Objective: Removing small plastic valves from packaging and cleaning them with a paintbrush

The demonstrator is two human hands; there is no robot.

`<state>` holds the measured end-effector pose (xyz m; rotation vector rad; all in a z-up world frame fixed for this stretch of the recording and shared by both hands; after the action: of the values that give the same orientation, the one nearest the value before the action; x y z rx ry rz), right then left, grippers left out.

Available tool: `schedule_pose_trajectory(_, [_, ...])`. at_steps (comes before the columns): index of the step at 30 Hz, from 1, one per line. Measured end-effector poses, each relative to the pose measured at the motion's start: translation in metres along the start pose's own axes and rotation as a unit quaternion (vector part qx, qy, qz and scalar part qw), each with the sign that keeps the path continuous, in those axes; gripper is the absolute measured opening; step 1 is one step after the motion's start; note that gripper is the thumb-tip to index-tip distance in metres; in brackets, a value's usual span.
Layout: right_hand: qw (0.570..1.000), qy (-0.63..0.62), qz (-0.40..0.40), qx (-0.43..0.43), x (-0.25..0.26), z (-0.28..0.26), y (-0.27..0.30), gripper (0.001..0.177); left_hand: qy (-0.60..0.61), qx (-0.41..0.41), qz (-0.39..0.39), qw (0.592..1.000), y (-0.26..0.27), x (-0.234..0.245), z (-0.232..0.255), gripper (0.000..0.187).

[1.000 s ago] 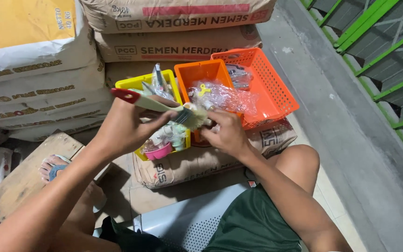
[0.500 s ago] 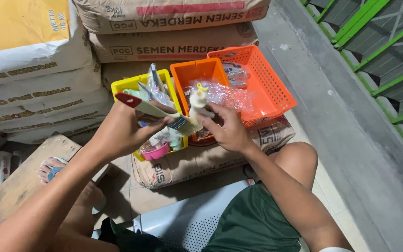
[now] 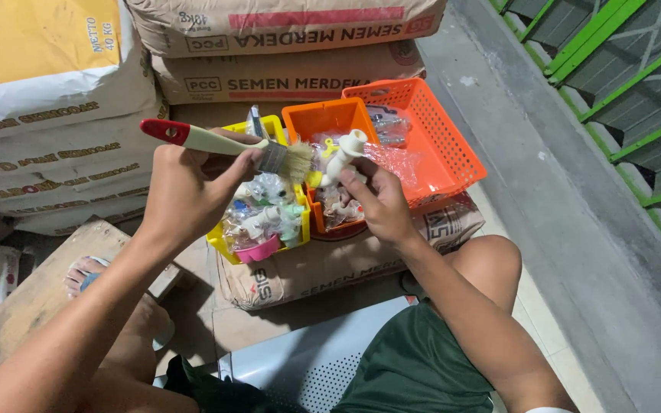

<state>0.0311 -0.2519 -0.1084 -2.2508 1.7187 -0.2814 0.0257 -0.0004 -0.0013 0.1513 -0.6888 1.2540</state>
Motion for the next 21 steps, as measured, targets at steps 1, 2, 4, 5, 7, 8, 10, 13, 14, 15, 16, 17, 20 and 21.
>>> schedule_pose_trajectory(1, [1.0,0.0,-0.002,0.0,-0.002,-0.002,0.0,0.017,0.0,0.001,0.002,1.0,0.0,0.002,-0.003,0.025])
schedule_pose_trajectory(2, [1.0,-0.018,0.02,0.009,-0.002,-0.004,-0.001,0.019,-0.014,0.0,0.008,1.0,-0.001,0.003,-0.005,0.024])
schedule_pose_trajectory(4, [0.998,-0.036,0.04,0.017,-0.001,-0.009,-0.003,0.021,-0.027,-0.001,0.015,1.0,-0.001,0.003,-0.007,0.023])
schedule_pose_trajectory(5, [0.998,0.019,0.032,0.049,0.0,-0.014,-0.004,0.016,0.0,0.01,0.022,1.0,-0.001,0.001,-0.008,0.023])
schedule_pose_trajectory(7, [0.994,0.072,0.026,0.08,0.0,-0.016,-0.003,0.028,0.027,0.02,0.026,0.999,0.0,0.0,-0.009,0.023])
schedule_pose_trajectory(8, [0.993,0.087,0.028,0.069,-0.003,-0.014,0.0,0.033,0.057,0.016,0.026,0.998,0.0,0.0,-0.009,0.023])
schedule_pose_trajectory(10, [0.993,0.101,0.032,0.058,-0.006,-0.013,0.003,0.038,0.087,0.012,0.026,0.996,0.002,0.001,-0.008,0.024])
schedule_pose_trajectory(13, [0.99,0.125,0.032,0.055,-0.007,-0.012,0.002,0.041,0.154,-0.015,0.03,0.987,0.005,0.003,-0.002,0.023])
schedule_pose_trajectory(14, [0.989,0.135,0.028,0.055,-0.005,-0.01,0.002,0.042,0.16,-0.02,0.023,0.987,0.004,0.002,0.0,0.024])
schedule_pose_trajectory(15, [0.988,0.144,0.023,0.055,-0.002,-0.008,0.001,0.043,0.166,-0.025,0.015,0.986,0.003,0.0,0.003,0.025])
schedule_pose_trajectory(16, [0.986,0.157,0.034,0.051,-0.001,0.0,0.003,0.043,0.178,-0.032,0.004,0.983,0.005,0.001,0.005,0.025])
schedule_pose_trajectory(17, [0.981,0.183,0.014,0.065,0.0,0.008,0.005,0.041,0.097,-0.016,-0.002,0.995,0.006,0.001,0.005,0.023])
schedule_pose_trajectory(20, [0.975,0.205,-0.005,0.086,0.001,-0.007,0.009,0.036,0.007,0.013,-0.01,1.0,0.003,-0.002,0.012,0.021])
schedule_pose_trajectory(21, [0.977,0.187,-0.02,0.099,-0.006,-0.016,0.008,0.031,-0.012,0.04,0.002,0.999,0.006,0.001,0.013,0.019])
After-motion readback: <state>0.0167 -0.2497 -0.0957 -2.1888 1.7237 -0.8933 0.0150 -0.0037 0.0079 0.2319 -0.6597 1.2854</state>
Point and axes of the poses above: each hand's wrist, its own y-axis away from the middle knuckle, its own x-axis out of the back of the hand, z = x × y, the point moved 2 cm from there along -y, towards the middle knuckle, and after that the axes turned 8 degrees about -z, right-handed, at the moved point
